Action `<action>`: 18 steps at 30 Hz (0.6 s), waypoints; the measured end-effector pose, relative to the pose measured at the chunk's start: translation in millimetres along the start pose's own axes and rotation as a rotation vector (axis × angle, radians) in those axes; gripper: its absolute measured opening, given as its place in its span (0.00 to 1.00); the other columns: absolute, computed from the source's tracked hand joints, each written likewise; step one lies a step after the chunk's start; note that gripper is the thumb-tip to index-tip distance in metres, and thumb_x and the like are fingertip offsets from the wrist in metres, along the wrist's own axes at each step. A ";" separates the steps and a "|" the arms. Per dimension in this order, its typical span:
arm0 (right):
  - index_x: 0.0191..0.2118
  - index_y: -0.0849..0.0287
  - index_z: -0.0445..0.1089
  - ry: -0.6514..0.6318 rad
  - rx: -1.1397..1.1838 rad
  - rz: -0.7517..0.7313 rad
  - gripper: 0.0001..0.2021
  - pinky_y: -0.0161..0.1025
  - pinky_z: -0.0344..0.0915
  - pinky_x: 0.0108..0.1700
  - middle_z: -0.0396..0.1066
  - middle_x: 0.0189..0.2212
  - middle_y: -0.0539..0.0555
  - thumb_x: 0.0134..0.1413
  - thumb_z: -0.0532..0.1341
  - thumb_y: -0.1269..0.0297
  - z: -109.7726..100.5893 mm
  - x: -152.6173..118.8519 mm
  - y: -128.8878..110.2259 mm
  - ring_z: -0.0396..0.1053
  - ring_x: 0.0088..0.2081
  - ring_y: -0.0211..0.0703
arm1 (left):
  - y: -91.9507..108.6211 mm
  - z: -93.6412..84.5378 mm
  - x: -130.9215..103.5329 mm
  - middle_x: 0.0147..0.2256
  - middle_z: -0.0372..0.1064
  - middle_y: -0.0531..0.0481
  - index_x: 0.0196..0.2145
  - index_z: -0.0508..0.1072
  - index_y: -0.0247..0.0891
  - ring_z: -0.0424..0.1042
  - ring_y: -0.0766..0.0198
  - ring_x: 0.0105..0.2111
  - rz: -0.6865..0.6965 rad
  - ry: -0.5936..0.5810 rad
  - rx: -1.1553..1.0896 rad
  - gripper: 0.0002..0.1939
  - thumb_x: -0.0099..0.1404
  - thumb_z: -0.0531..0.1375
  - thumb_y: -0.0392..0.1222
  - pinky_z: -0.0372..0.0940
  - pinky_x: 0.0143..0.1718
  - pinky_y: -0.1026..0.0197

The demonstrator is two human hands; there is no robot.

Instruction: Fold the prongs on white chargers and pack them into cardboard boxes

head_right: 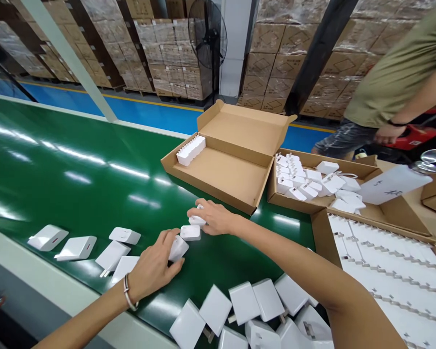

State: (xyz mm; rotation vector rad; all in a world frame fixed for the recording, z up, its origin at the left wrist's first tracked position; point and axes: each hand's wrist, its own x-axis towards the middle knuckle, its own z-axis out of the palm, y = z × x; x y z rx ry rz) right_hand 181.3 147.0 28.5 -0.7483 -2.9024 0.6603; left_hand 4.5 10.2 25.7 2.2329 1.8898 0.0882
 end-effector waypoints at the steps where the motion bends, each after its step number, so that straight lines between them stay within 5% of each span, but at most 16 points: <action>1: 0.47 0.52 0.58 0.052 0.088 0.033 0.21 0.48 0.61 0.40 0.51 0.48 0.57 0.44 0.56 0.70 1.3 -3.9 1.9 0.58 0.43 0.48 | -1.1 -0.5 -2.4 0.44 0.59 0.41 0.54 0.48 0.36 0.69 0.60 0.28 0.040 -0.042 0.000 0.27 0.56 0.51 0.37 0.61 0.23 0.61; 3: 0.46 0.53 0.57 0.173 0.402 0.131 0.22 0.46 0.60 0.42 0.53 0.46 0.55 0.41 0.56 0.70 5.2 -14.6 6.4 0.58 0.42 0.46 | -2.1 -2.0 -7.3 0.42 0.63 0.41 0.56 0.44 0.35 0.70 0.59 0.26 0.114 -0.126 0.043 0.31 0.56 0.50 0.32 0.61 0.23 0.61; 6: 0.47 0.53 0.52 0.293 1.168 0.320 0.22 0.43 0.63 0.39 0.57 0.43 0.54 0.42 0.54 0.62 11.6 -34.5 10.3 0.61 0.40 0.43 | -0.7 -9.6 -9.8 0.33 0.69 0.45 0.55 0.50 0.34 0.70 0.56 0.27 0.165 -0.163 0.096 0.27 0.57 0.50 0.33 0.61 0.24 0.60; 10: 0.44 0.58 0.55 0.256 1.944 0.470 0.20 0.41 0.62 0.37 0.62 0.40 0.57 0.45 0.45 0.55 10.7 -54.7 3.3 0.63 0.39 0.43 | 6.9 -32.8 6.5 0.33 0.69 0.47 0.49 0.60 0.37 0.71 0.58 0.28 0.208 0.043 -0.032 0.19 0.61 0.50 0.45 0.61 0.24 0.61; 18: 0.42 0.61 0.58 0.148 2.100 0.456 0.21 0.41 0.61 0.36 0.65 0.37 0.58 0.44 0.43 0.57 -3.0 -55.9 -28.2 0.65 0.36 0.44 | 47.3 -54.1 41.9 0.44 0.63 0.43 0.54 0.53 0.37 0.68 0.62 0.31 0.218 0.343 -0.266 0.27 0.60 0.49 0.53 0.62 0.23 0.64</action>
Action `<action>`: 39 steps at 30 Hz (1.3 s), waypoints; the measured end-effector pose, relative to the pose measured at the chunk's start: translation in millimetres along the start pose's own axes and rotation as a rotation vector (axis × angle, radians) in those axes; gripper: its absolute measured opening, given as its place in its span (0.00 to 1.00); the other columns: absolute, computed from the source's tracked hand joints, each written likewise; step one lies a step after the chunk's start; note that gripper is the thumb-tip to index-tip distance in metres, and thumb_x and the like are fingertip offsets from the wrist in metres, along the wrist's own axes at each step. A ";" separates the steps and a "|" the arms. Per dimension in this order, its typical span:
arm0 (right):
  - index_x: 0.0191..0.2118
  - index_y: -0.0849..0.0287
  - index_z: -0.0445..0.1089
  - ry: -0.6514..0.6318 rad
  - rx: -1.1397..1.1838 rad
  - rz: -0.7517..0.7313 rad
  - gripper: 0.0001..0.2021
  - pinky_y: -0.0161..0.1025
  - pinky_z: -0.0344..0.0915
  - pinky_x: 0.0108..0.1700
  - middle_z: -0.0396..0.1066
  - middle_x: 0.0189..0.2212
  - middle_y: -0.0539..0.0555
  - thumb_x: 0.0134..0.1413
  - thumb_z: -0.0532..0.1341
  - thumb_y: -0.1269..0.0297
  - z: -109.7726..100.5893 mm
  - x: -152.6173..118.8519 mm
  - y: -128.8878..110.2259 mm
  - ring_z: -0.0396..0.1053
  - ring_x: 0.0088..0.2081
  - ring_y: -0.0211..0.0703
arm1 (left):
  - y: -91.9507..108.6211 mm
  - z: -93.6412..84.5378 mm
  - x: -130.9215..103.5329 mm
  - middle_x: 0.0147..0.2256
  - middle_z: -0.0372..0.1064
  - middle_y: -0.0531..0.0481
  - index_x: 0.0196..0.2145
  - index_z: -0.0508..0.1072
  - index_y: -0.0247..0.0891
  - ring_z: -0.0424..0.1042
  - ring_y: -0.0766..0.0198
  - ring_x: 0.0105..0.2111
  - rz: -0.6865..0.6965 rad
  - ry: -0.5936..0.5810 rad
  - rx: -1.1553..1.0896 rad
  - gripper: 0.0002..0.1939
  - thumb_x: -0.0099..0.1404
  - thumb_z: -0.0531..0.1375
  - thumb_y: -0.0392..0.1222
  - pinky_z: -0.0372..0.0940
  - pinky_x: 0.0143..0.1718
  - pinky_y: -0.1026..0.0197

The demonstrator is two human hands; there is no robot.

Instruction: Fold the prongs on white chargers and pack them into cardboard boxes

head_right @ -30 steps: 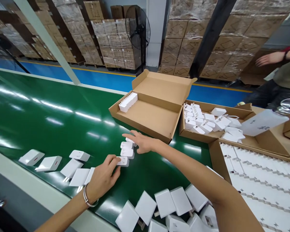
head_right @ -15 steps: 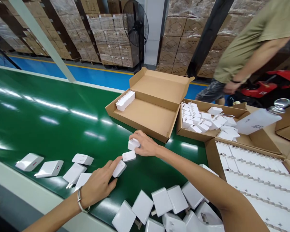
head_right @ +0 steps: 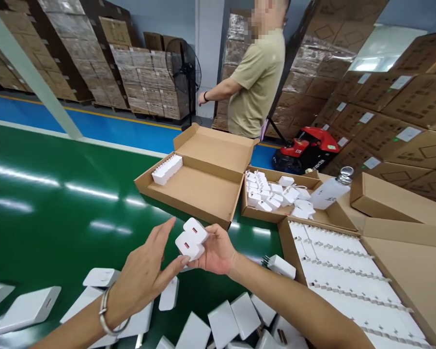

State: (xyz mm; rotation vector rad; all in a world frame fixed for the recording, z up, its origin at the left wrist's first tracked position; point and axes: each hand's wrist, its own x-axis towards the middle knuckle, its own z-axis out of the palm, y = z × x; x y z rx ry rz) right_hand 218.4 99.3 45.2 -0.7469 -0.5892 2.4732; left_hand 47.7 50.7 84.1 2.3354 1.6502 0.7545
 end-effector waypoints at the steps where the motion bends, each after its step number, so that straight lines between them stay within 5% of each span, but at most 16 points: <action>1: 0.43 0.61 0.58 -0.031 -0.014 0.010 0.20 0.42 0.62 0.37 0.66 0.36 0.58 0.44 0.44 0.57 2.7 1.3 3.1 0.65 0.36 0.45 | 1.6 0.3 2.6 0.42 0.63 0.44 0.53 0.55 0.37 0.68 0.63 0.30 0.006 0.026 -0.031 0.26 0.61 0.49 0.54 0.62 0.25 0.63; 4: 0.44 0.58 0.57 -0.140 -0.044 0.002 0.18 0.43 0.62 0.37 0.66 0.35 0.54 0.44 0.50 0.60 12.3 9.8 12.8 0.66 0.37 0.45 | -8.1 -5.0 13.1 0.28 0.66 0.49 0.35 0.69 0.36 0.65 0.66 0.27 -0.012 0.090 -0.159 0.18 0.64 0.45 0.49 0.60 0.27 0.65; 7: 0.44 0.54 0.56 -0.212 -0.039 0.011 0.18 0.40 0.63 0.33 0.66 0.36 0.52 0.44 0.52 0.60 25.9 25.2 17.2 0.66 0.37 0.45 | -39.9 -14.9 24.1 0.19 0.62 0.52 0.22 0.67 0.35 0.62 0.69 0.20 -0.212 0.129 -0.350 0.22 0.65 0.43 0.48 0.57 0.23 0.66; 12: 0.42 0.58 0.57 -0.225 0.002 0.088 0.18 0.38 0.62 0.30 0.66 0.36 0.56 0.45 0.46 0.57 40.4 63.4 10.1 0.66 0.35 0.45 | -89.3 -24.6 17.4 0.33 0.67 0.50 0.41 0.67 0.37 0.65 0.68 0.26 -0.348 0.294 -0.510 0.14 0.64 0.47 0.45 0.61 0.28 0.65; 18: 0.37 0.59 0.60 -0.085 0.041 0.102 0.15 0.38 0.62 0.31 0.66 0.29 0.52 0.49 0.46 0.55 40.9 102.8 15.3 0.66 0.30 0.41 | -74.4 -24.2 -4.7 0.47 0.58 0.42 0.51 0.60 0.36 0.59 0.55 0.47 -0.085 0.304 -0.247 0.24 0.57 0.55 0.44 0.58 0.45 0.53; 20: 0.36 0.60 0.61 -0.047 0.039 0.111 0.15 0.36 0.61 0.32 0.66 0.28 0.51 0.49 0.48 0.55 42.6 107.9 22.8 0.65 0.30 0.40 | -72.6 -23.4 -0.2 0.45 0.60 0.42 0.49 0.61 0.36 0.61 0.54 0.45 -0.106 0.265 -0.262 0.26 0.52 0.59 0.44 0.59 0.43 0.51; 23: 0.34 0.59 0.62 0.003 -0.031 0.109 0.11 0.35 0.61 0.31 0.65 0.24 0.48 0.47 0.51 0.58 48.3 109.5 21.7 0.65 0.28 0.38 | -89.9 -24.6 9.9 0.32 0.66 0.48 0.36 0.67 0.37 0.66 0.63 0.32 -0.255 0.242 -0.519 0.10 0.57 0.55 0.43 0.63 0.34 0.59; 27: 0.38 0.57 0.63 0.013 -0.075 -0.082 0.12 0.35 0.63 0.29 0.69 0.29 0.49 0.50 0.51 0.56 59.7 118.0 -26.0 0.67 0.30 0.39 | -126.5 -29.0 9.0 0.24 0.64 0.54 0.33 0.66 0.36 0.65 0.68 0.25 -0.431 0.349 -0.751 0.09 0.60 0.54 0.44 0.61 0.27 0.66; 30: 0.39 0.56 0.63 0.117 -0.106 -0.297 0.15 0.32 0.61 0.25 0.69 0.29 0.49 0.54 0.48 0.52 62.4 135.0 -66.1 0.67 0.29 0.38 | -138.0 -34.2 3.0 0.26 0.65 0.53 0.35 0.67 0.37 0.66 0.68 0.27 -0.461 0.310 -0.714 0.10 0.60 0.54 0.45 0.62 0.29 0.66; 33: 0.38 0.57 0.63 0.180 -0.283 -0.214 0.16 0.31 0.62 0.26 0.68 0.28 0.49 0.52 0.52 0.50 59.4 148.5 -68.1 0.65 0.27 0.36 | -135.1 -42.9 6.8 0.43 0.63 0.47 0.48 0.62 0.41 0.66 0.63 0.39 -0.328 0.231 -0.629 0.19 0.58 0.56 0.45 0.62 0.40 0.61; 36: 0.39 0.58 0.63 0.005 -0.531 -0.042 0.20 0.32 0.61 0.27 0.66 0.29 0.49 0.48 0.56 0.46 59.4 148.2 -45.5 0.64 0.28 0.36 | -133.1 -49.2 19.3 0.56 0.48 0.46 0.54 0.57 0.46 0.56 0.54 0.51 -0.129 -0.004 -0.609 0.35 0.49 0.64 0.44 0.56 0.51 0.54; 39: 0.41 0.60 0.61 -0.138 -0.755 0.051 0.25 0.31 0.58 0.24 0.63 0.29 0.51 0.48 0.52 0.41 63.8 141.5 -41.6 0.61 0.26 0.35 | -142.5 -45.2 29.5 0.49 0.61 0.45 0.50 0.62 0.42 0.63 0.54 0.46 -0.213 -0.071 -0.846 0.28 0.51 0.63 0.44 0.61 0.45 0.54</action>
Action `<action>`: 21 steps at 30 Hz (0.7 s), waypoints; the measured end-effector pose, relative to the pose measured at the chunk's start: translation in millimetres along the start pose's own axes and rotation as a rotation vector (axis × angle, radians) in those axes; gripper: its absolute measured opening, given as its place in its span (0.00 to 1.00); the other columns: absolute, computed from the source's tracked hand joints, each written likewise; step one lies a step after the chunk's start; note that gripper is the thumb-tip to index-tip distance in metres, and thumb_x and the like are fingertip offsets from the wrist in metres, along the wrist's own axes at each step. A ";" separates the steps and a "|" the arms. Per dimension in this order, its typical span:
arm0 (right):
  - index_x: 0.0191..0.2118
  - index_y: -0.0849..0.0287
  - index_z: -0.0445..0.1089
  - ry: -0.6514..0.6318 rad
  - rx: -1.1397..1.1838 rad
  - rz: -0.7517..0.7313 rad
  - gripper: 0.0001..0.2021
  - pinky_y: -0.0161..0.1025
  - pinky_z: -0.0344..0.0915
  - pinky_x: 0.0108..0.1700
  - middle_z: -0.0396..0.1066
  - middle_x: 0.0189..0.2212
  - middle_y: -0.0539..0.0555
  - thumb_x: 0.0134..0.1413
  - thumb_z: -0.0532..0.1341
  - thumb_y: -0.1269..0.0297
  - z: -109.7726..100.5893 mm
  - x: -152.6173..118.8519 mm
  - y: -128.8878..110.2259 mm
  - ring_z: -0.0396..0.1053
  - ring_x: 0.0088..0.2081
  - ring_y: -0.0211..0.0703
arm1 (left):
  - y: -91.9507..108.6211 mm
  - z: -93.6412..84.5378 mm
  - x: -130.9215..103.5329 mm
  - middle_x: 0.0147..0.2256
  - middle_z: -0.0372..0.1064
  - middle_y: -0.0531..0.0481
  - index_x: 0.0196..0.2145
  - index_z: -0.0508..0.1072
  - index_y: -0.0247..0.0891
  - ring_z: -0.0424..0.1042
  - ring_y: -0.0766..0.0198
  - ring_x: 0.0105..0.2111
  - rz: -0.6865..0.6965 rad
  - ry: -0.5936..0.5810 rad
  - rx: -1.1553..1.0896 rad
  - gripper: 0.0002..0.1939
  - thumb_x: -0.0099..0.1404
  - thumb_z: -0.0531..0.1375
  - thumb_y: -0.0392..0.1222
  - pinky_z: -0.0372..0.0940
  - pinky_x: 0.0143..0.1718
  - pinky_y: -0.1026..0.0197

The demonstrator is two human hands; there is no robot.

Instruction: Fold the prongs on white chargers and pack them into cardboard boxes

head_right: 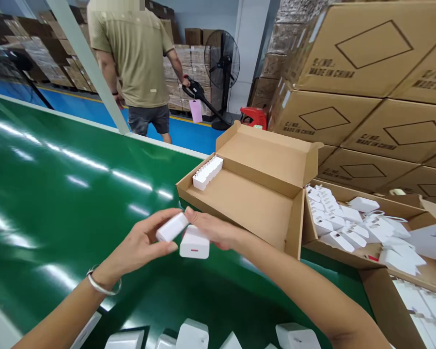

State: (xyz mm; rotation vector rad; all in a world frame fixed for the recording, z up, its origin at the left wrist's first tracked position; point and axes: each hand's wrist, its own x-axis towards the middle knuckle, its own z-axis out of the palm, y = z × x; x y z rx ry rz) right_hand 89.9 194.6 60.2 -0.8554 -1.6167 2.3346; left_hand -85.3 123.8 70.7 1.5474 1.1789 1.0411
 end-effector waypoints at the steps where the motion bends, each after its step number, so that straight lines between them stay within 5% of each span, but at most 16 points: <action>1: 0.43 0.60 0.60 -0.016 -0.058 -0.002 0.24 0.31 0.58 0.24 0.63 0.30 0.51 0.49 0.52 0.43 -3.0 -1.1 -5.3 0.61 0.27 0.35 | -5.3 -1.5 3.1 0.44 0.64 0.45 0.48 0.63 0.41 0.66 0.54 0.43 -0.049 0.071 -0.135 0.25 0.53 0.61 0.46 0.63 0.43 0.55; 4: 0.50 0.57 0.53 0.097 -0.311 -0.197 0.23 0.33 0.60 0.31 0.61 0.35 0.51 0.48 0.58 0.60 -24.7 6.8 -27.4 0.62 0.33 0.37 | -21.7 -4.3 8.4 0.38 0.68 0.44 0.46 0.64 0.37 0.69 0.54 0.38 -0.184 0.301 -0.461 0.21 0.57 0.56 0.50 0.67 0.37 0.54; 8: 0.46 0.60 0.56 0.523 -0.958 -0.558 0.20 0.40 0.58 0.40 0.61 0.40 0.54 0.43 0.57 0.74 -60.2 49.8 -43.4 0.60 0.40 0.43 | -28.8 -1.1 7.8 0.37 0.68 0.43 0.43 0.66 0.35 0.71 0.54 0.35 -0.311 0.389 -0.533 0.23 0.58 0.53 0.55 0.68 0.31 0.58; 13: 0.37 0.62 0.65 0.528 -1.359 -0.511 0.10 0.43 0.57 0.44 0.63 0.40 0.57 0.45 0.59 0.72 -77.7 108.8 -32.2 0.59 0.43 0.47 | -22.1 13.2 -1.3 0.34 0.68 0.46 0.41 0.66 0.38 0.71 0.55 0.35 -0.404 0.395 -0.605 0.20 0.59 0.52 0.55 0.68 0.34 0.52; 17: 0.45 0.64 0.62 0.777 -1.222 -0.580 0.14 0.48 0.54 0.47 0.60 0.43 0.61 0.53 0.54 0.64 -61.4 102.0 -28.6 0.56 0.47 0.50 | -16.1 23.7 -14.7 0.35 0.67 0.47 0.42 0.66 0.39 0.69 0.56 0.36 -0.469 0.401 -0.625 0.21 0.60 0.50 0.57 0.67 0.37 0.49; 19: 0.48 0.61 0.60 0.703 -1.064 -0.696 0.16 0.44 0.56 0.47 0.60 0.42 0.58 0.57 0.51 0.61 -42.9 76.0 -28.6 0.57 0.46 0.46 | -13.3 28.3 -20.1 0.36 0.66 0.47 0.42 0.66 0.39 0.68 0.57 0.36 -0.457 0.413 -0.625 0.22 0.60 0.49 0.58 0.67 0.38 0.50; 21: 0.49 0.59 0.60 0.419 -0.993 -0.763 0.18 0.41 0.58 0.46 0.60 0.42 0.56 0.54 0.54 0.57 -20.3 43.1 -24.6 0.58 0.45 0.43 | -11.1 34.0 -22.7 0.36 0.66 0.47 0.42 0.66 0.39 0.67 0.59 0.36 -0.434 0.418 -0.627 0.23 0.59 0.49 0.59 0.66 0.37 0.52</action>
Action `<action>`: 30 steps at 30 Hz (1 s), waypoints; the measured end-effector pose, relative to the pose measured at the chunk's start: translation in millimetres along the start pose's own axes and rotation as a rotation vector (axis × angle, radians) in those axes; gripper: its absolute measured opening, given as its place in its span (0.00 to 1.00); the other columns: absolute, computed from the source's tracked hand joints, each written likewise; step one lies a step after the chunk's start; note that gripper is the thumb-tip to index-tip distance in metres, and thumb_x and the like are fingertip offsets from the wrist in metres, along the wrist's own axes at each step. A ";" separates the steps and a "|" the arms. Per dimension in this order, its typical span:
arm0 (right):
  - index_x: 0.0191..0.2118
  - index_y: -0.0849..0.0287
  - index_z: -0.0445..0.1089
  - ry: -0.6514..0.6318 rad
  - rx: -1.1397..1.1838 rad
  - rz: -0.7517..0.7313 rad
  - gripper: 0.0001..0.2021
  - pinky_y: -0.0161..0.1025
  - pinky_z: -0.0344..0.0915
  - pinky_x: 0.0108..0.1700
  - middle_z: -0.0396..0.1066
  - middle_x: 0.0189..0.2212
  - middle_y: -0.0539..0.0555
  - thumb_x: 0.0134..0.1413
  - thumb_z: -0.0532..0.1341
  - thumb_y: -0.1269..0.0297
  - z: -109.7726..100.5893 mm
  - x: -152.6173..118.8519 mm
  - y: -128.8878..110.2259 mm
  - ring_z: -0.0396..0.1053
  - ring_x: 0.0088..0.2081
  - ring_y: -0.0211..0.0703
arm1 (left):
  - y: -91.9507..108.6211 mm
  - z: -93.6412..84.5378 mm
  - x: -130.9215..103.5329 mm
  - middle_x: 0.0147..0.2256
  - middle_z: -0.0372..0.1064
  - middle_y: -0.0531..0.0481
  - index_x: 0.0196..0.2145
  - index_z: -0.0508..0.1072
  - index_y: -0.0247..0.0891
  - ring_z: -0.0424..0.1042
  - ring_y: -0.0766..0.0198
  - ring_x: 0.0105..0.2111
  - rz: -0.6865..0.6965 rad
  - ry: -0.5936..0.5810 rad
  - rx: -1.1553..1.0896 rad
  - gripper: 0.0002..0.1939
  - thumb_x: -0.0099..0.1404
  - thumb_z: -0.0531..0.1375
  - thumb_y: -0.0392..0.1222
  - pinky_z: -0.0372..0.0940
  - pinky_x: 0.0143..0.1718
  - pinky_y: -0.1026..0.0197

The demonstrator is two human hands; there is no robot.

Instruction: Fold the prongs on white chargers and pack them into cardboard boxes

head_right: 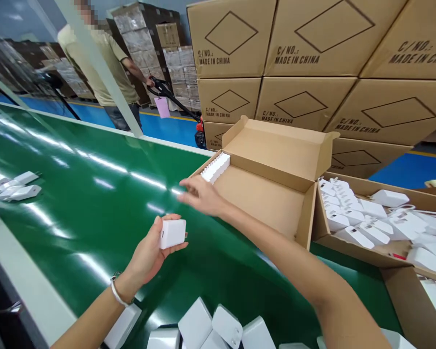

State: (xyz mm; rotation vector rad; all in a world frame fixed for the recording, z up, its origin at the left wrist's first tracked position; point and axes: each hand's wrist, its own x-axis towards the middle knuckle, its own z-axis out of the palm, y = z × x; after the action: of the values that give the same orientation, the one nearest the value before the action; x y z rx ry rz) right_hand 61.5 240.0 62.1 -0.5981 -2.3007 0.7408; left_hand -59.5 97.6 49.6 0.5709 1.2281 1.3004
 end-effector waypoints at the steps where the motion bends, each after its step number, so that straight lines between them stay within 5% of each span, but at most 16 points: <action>1: 0.49 0.58 0.60 -0.113 0.051 -0.052 0.23 0.41 0.58 0.46 0.59 0.43 0.56 0.49 0.59 0.54 -1.8 -13.7 -14.7 0.58 0.45 0.44 | -1.8 2.9 -1.5 0.36 0.66 0.48 0.42 0.66 0.39 0.67 0.60 0.36 0.025 -0.005 0.000 0.22 0.59 0.49 0.59 0.66 0.36 0.55; 3: 0.50 0.56 0.60 -0.220 0.073 -0.072 0.30 0.42 0.58 0.46 0.57 0.45 0.56 0.39 0.65 0.52 0.0 -39.6 -38.5 0.56 0.46 0.45 | -6.7 9.7 -3.3 0.36 0.65 0.50 0.41 0.67 0.40 0.65 0.63 0.35 0.107 -0.028 0.022 0.20 0.59 0.52 0.56 0.64 0.34 0.62; 5: 0.48 0.57 0.61 -0.173 0.038 -0.034 0.30 0.42 0.59 0.45 0.56 0.44 0.56 0.37 0.66 0.53 6.9 -59.0 -52.1 0.56 0.45 0.45 | -12.3 16.0 -4.0 0.34 0.65 0.51 0.38 0.68 0.38 0.64 0.66 0.32 0.181 -0.033 0.054 0.16 0.58 0.55 0.53 0.61 0.31 0.67; 9: 0.44 0.58 0.65 -0.086 -0.035 -0.068 0.28 0.43 0.59 0.44 0.60 0.41 0.56 0.33 0.67 0.54 15.4 -75.6 -55.1 0.56 0.42 0.46 | -14.5 20.6 -3.8 0.26 0.63 0.54 0.31 0.68 0.36 0.62 0.69 0.25 0.056 0.028 -0.048 0.16 0.58 0.55 0.53 0.59 0.24 0.68; 13: 0.47 0.52 0.63 -0.003 -0.030 -0.134 0.28 0.45 0.55 0.49 0.58 0.43 0.54 0.36 0.67 0.55 4.2 -79.5 -51.7 0.56 0.46 0.46 | -0.9 20.8 -3.0 0.33 0.67 0.48 0.40 0.67 0.38 0.68 0.62 0.30 -0.136 -0.267 -0.122 0.19 0.59 0.52 0.55 0.63 0.29 0.62; 16: 0.52 0.49 0.57 0.034 -0.047 -0.109 0.32 0.45 0.53 0.52 0.55 0.46 0.54 0.38 0.66 0.57 -12.2 -82.4 -53.5 0.54 0.49 0.46 | 9.7 25.9 5.5 0.29 0.67 0.47 0.41 0.66 0.38 0.68 0.61 0.26 -0.264 -0.427 -0.076 0.22 0.57 0.53 0.57 0.62 0.23 0.63; 20: 0.60 0.51 0.37 0.011 -0.109 0.021 0.42 0.45 0.50 0.55 0.48 0.54 0.56 0.44 0.63 0.56 -45.7 -83.9 -43.5 0.47 0.55 0.46 | 32.7 33.6 45.9 0.23 0.64 0.53 0.35 0.63 0.37 0.63 0.69 0.19 0.085 -0.310 0.142 0.19 0.53 0.59 0.54 0.57 0.17 0.67; 24: 0.59 0.58 0.43 -0.051 -0.228 0.322 0.31 0.46 0.53 0.53 0.52 0.53 0.61 0.51 0.56 0.61 -75.0 -72.3 5.6 0.51 0.54 0.48 | 69.6 30.0 104.1 0.27 0.65 0.53 0.40 0.61 0.38 0.66 0.66 0.24 0.528 -0.170 0.750 0.21 0.51 0.60 0.49 0.60 0.25 0.65; 27: 0.58 0.67 0.44 -0.192 -0.183 0.554 0.33 0.44 0.61 0.44 0.60 0.45 0.65 0.48 0.57 0.62 -70.3 -53.1 51.5 0.62 0.44 0.50 | 87.8 26.2 134.6 0.27 0.65 0.53 0.44 0.63 0.38 0.65 0.64 0.26 0.721 -0.145 1.274 0.22 0.52 0.57 0.47 0.57 0.29 0.64; 30: 0.52 0.68 0.54 -0.237 -0.124 0.610 0.27 0.40 0.62 0.36 0.66 0.38 0.62 0.45 0.59 0.64 -40.4 -28.0 79.4 0.66 0.36 0.48 | 94.9 27.9 150.1 0.25 0.64 0.53 0.39 0.66 0.38 0.64 0.63 0.25 0.717 -0.313 1.579 0.15 0.53 0.54 0.44 0.55 0.28 0.65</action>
State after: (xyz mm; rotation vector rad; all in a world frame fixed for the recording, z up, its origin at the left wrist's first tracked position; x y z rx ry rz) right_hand 126.0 296.3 24.9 -1.3687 -2.4020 0.9897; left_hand -99.8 268.2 89.7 2.3799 1.6650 0.4203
